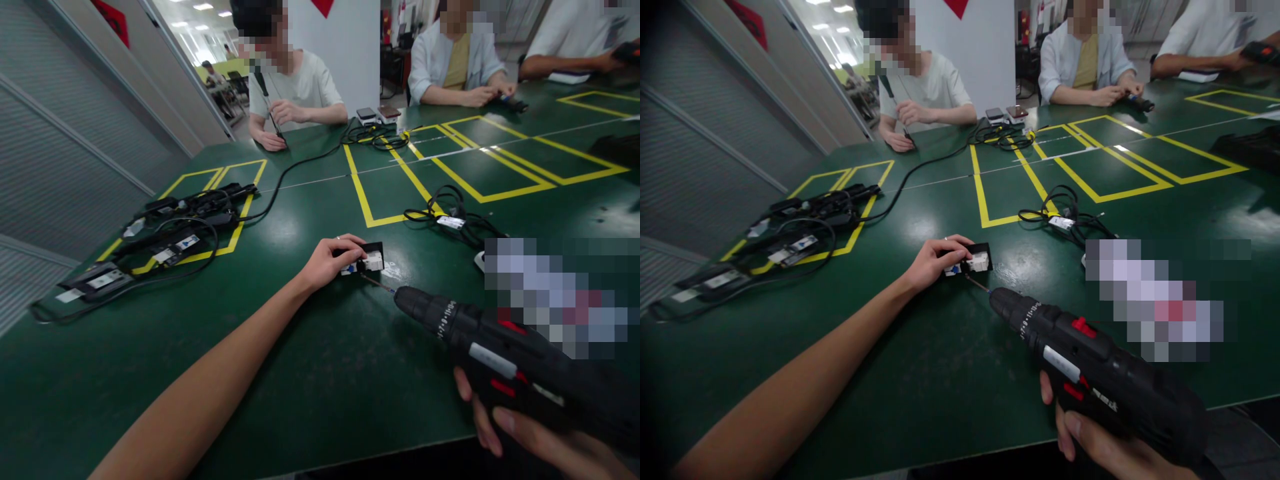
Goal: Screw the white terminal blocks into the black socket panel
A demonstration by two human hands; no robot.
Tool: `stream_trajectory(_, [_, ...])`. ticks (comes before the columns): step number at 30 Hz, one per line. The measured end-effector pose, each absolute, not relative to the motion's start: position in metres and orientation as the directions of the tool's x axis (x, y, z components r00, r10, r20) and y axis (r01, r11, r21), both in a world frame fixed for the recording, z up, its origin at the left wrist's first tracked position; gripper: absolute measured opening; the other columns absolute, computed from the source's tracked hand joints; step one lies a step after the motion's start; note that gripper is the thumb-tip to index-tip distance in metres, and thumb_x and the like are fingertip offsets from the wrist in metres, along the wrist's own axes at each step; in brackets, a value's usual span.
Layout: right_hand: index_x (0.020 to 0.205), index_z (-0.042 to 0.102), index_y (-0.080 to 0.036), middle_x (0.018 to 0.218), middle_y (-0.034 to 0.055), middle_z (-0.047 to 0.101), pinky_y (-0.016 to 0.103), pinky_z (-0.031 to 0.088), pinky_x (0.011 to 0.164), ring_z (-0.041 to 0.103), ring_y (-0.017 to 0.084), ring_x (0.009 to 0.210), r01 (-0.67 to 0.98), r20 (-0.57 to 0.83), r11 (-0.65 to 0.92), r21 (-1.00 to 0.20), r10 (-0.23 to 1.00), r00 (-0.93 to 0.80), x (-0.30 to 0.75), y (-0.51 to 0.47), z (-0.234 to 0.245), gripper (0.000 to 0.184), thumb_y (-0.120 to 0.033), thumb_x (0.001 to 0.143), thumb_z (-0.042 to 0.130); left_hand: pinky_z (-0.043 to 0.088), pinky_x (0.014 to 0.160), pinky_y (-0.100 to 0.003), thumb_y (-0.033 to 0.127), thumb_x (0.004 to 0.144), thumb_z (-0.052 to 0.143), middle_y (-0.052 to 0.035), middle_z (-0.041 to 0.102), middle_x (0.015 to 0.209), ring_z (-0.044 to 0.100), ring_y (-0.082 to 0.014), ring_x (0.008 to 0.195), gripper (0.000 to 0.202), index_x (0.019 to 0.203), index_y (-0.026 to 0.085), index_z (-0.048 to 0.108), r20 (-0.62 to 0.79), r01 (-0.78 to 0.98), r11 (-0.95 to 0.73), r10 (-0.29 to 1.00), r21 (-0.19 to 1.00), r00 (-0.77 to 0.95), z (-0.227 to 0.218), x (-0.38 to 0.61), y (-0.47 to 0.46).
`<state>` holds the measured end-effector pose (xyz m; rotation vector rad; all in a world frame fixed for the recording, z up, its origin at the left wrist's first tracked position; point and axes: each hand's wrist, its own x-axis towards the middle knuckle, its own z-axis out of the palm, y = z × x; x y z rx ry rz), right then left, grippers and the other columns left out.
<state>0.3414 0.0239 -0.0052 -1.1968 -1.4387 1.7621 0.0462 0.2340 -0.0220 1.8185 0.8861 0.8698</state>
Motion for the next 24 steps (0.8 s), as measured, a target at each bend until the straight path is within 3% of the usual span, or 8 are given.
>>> stream_trajectory(8, [0.108, 0.053, -0.032, 0.073, -0.0007, 0.065, 0.032, 0.052, 0.065, 0.064, 0.018, 0.066, 0.119, -0.320, -0.297, -0.947, 0.882, -0.347, 0.333, 0.022, -0.001, 0.023, -0.041, 0.088, 0.050, 0.043, 0.088, -0.037, 0.034, 0.083, 0.058, -0.0097, 0.062, 0.105, 0.058, -0.0209, 0.096, 0.023, 0.081, 0.017, 0.072, 0.213, 0.206, -0.354, 0.840, 0.912, 0.499, -0.024, 0.046, 0.235])
stream_trajectory(14, [0.104, 0.054, -0.028, 0.091, 0.0049, 0.065, 0.035, 0.056, 0.062, 0.064, 0.019, 0.064, 0.111, -0.313, -0.292, -0.950, 0.886, -0.343, 0.333, 0.024, 0.002, 0.022, -0.039, 0.085, 0.053, 0.043, 0.089, -0.037, 0.034, 0.083, 0.057, -0.0093, 0.062, 0.105, 0.058, -0.0209, 0.096, 0.023, 0.081, 0.017, 0.072, 0.216, 0.211, -0.360, 0.838, 0.909, 0.501, -0.023, 0.046, 0.234])
stream_trajectory(19, [0.102, 0.056, -0.028, 0.071, 0.0020, 0.063, 0.034, 0.053, 0.061, 0.063, 0.021, 0.063, 0.126, -0.321, -0.296, -0.947, 0.895, -0.311, 0.331, 0.024, 0.002, 0.023, -0.042, 0.085, 0.052, 0.043, 0.089, -0.038, 0.035, 0.083, 0.057, -0.0091, 0.063, 0.104, 0.058, -0.0209, 0.096, 0.022, 0.080, 0.018, 0.072, 0.221, 0.212, -0.364, 0.839, 0.907, 0.497, -0.023, 0.046, 0.234])
stream_trajectory(24, [0.116, 0.049, -0.030, 0.078, 0.0023, 0.065, 0.035, 0.054, 0.062, 0.064, 0.020, 0.063, 0.119, -0.304, -0.281, -0.952, 0.904, -0.301, 0.332, 0.021, 0.000, 0.032, -0.039, 0.085, 0.053, 0.043, 0.089, -0.039, 0.037, 0.083, 0.057, -0.0096, 0.062, 0.105, 0.058, -0.0218, 0.096, 0.024, 0.081, 0.018, 0.072, 0.210, 0.224, -0.357, 0.844, 0.907, 0.493, -0.023, 0.046, 0.235])
